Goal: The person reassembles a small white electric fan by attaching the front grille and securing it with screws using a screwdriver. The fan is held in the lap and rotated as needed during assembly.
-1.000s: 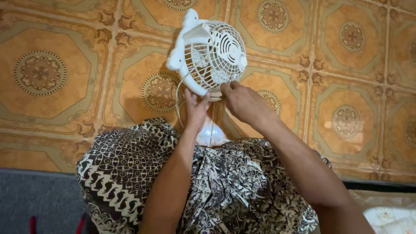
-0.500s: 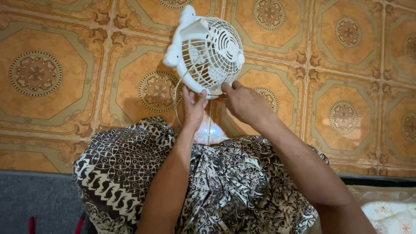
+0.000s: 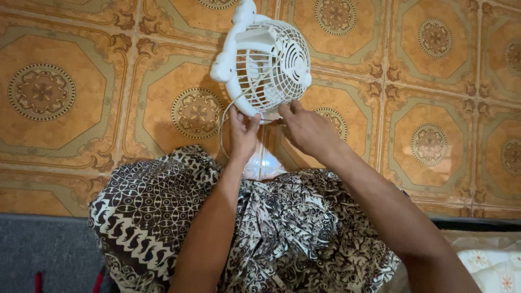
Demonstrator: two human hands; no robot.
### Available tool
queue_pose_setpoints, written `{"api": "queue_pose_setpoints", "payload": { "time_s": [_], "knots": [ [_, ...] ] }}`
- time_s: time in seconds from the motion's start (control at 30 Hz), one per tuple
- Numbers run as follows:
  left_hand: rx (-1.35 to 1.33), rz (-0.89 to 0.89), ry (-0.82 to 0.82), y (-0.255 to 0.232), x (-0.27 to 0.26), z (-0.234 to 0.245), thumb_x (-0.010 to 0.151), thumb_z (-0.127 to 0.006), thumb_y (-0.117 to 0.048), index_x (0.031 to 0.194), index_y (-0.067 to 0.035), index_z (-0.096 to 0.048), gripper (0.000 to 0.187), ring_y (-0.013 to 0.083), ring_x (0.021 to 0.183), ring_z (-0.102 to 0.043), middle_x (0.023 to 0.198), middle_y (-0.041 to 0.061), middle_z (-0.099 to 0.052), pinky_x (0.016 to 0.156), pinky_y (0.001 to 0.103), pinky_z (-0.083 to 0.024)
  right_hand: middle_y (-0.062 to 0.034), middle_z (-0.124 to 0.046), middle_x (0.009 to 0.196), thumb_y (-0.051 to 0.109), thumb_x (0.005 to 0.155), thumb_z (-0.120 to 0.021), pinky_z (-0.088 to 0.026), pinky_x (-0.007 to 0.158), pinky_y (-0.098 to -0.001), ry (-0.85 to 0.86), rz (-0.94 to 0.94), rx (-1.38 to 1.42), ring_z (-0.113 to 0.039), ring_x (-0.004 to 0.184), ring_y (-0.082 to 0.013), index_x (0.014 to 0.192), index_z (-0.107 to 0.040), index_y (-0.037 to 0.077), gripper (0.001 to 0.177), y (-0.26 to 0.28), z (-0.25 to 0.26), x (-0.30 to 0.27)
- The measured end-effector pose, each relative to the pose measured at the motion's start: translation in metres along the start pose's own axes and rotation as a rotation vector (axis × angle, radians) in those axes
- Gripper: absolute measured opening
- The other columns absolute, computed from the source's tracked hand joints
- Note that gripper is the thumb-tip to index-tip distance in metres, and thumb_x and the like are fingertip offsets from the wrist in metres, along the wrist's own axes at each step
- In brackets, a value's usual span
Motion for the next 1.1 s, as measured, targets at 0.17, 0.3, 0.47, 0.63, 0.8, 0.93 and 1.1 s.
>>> {"api": "queue_pose_setpoints", "payload": {
  "time_s": [0.17, 0.3, 0.47, 0.63, 0.8, 0.93, 1.1],
  "knots": [
    [-0.018, -0.139, 0.012, -0.003, -0.003, -0.005, 0.1, -0.067, -0.005, 0.159, -0.003, -0.02, 0.076, 0.0281, 0.142, -0.049, 0.154, 0.022, -0.049, 0.12, 0.039, -0.039, -0.0167, -0.07, 0.098, 0.027, 0.098, -0.059, -0.058, 0.072, -0.0484, -0.187, 0.131, -0.149, -0.072, 0.09, -0.0359, 0.106, -0.063, 0.006, 0.023, -0.002, -0.005, -0.006],
    [-0.028, -0.213, 0.036, -0.004, -0.006, -0.009, 0.099, -0.067, -0.006, 0.159, -0.001, -0.022, 0.076, 0.0288, 0.141, -0.05, 0.152, 0.022, -0.05, 0.119, 0.041, -0.04, -0.0155, -0.073, 0.1, 0.039, 0.115, -0.05, -0.058, 0.076, -0.0474, 0.119, -0.104, -0.171, -0.072, 0.09, -0.0346, 0.111, -0.062, 0.008, 0.033, -0.009, -0.014, -0.006],
    [-0.001, -0.139, 0.028, -0.002, -0.006, -0.007, 0.099, -0.064, -0.008, 0.159, -0.002, -0.019, 0.075, 0.0273, 0.136, -0.054, 0.15, 0.02, -0.053, 0.113, 0.038, -0.046, -0.0241, -0.065, 0.109, 0.023, 0.097, -0.056, -0.057, 0.064, -0.0486, -0.097, 0.077, -0.042, -0.071, 0.08, -0.0379, 0.114, -0.062, 0.001, 0.029, -0.003, -0.009, -0.006],
    [-0.057, -0.184, 0.001, 0.003, -0.007, -0.007, 0.099, -0.064, -0.001, 0.158, 0.0, -0.021, 0.073, 0.0275, 0.137, -0.053, 0.152, 0.019, -0.051, 0.112, 0.038, -0.045, -0.0141, -0.068, 0.104, 0.03, 0.102, -0.054, -0.058, 0.069, -0.0452, -0.152, 0.1, -0.216, -0.073, 0.093, -0.033, 0.105, -0.065, 0.006, 0.026, -0.004, -0.016, -0.012],
    [-0.057, -0.148, -0.02, 0.002, -0.008, -0.007, 0.097, -0.064, 0.0, 0.158, -0.001, -0.019, 0.076, 0.027, 0.134, -0.054, 0.151, 0.019, -0.051, 0.109, 0.038, -0.046, -0.0171, -0.071, 0.094, 0.042, 0.11, -0.057, -0.055, 0.077, -0.047, 0.039, -0.14, 0.027, -0.072, 0.088, -0.0349, 0.097, -0.068, 0.007, 0.039, -0.011, -0.023, -0.002],
    [0.017, -0.117, -0.019, -0.014, -0.012, -0.008, 0.098, -0.062, -0.001, 0.159, -0.003, -0.017, 0.076, 0.0261, 0.139, -0.051, 0.153, 0.019, -0.048, 0.114, 0.038, -0.043, -0.0217, -0.066, 0.099, 0.029, 0.091, -0.066, -0.056, 0.063, -0.0493, -0.215, 0.097, 0.066, -0.069, 0.086, -0.0392, 0.104, -0.064, -0.002, 0.034, -0.003, -0.015, -0.01],
    [0.103, -0.035, -0.022, -0.024, -0.017, -0.01, 0.098, -0.062, -0.006, 0.159, -0.005, -0.016, 0.076, 0.0257, 0.139, -0.05, 0.155, 0.017, -0.047, 0.115, 0.04, -0.043, -0.015, -0.067, 0.092, 0.035, 0.103, -0.062, -0.059, 0.074, -0.0472, -0.176, 0.049, -0.096, -0.071, 0.091, -0.0343, 0.097, -0.065, 0.002, 0.034, -0.001, -0.019, -0.01]
  ]
}}
Point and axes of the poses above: each hand's wrist, its own x-axis towards the middle knuckle, its own z-axis out of the back of the hand, y = z × x, the point moved 3 cm from there along x, towards the middle knuckle
